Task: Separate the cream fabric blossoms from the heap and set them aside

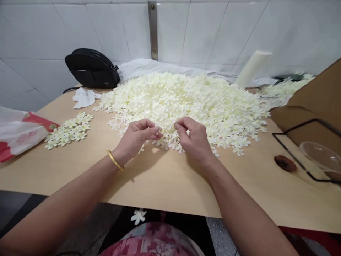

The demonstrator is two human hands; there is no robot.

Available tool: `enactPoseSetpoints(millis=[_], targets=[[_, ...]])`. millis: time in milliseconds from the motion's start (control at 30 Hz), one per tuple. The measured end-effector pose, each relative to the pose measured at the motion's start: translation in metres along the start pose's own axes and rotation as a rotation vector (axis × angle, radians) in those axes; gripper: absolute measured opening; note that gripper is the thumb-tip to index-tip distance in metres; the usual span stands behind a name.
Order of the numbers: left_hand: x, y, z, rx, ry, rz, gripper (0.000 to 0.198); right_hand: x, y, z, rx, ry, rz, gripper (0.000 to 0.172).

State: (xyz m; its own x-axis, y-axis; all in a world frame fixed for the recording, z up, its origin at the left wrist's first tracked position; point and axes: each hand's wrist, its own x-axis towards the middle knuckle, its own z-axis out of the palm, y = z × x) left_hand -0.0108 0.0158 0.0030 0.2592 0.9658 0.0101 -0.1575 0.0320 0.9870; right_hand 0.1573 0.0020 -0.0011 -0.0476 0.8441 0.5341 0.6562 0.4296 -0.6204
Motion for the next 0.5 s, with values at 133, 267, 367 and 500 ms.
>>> enactPoseSetpoints(millis=[133,267,367,500], targets=[[0.001,-0.004,0.002,-0.003,-0.025,0.031,0.017,-0.005,0.002,0.004,0.004,0.067,0.006,0.01],[0.004,-0.007,0.0,-0.029,-0.041,0.046,0.019,-0.022,-0.016,-0.001,0.077,0.076,0.022,0.011],[0.004,-0.006,-0.002,-0.051,-0.035,0.059,0.018,-0.048,-0.048,-0.02,0.162,-0.046,0.032,0.011],[0.004,-0.003,-0.003,-0.05,-0.064,0.091,0.016,-0.092,-0.082,-0.051,0.489,-0.723,-0.016,0.014]])
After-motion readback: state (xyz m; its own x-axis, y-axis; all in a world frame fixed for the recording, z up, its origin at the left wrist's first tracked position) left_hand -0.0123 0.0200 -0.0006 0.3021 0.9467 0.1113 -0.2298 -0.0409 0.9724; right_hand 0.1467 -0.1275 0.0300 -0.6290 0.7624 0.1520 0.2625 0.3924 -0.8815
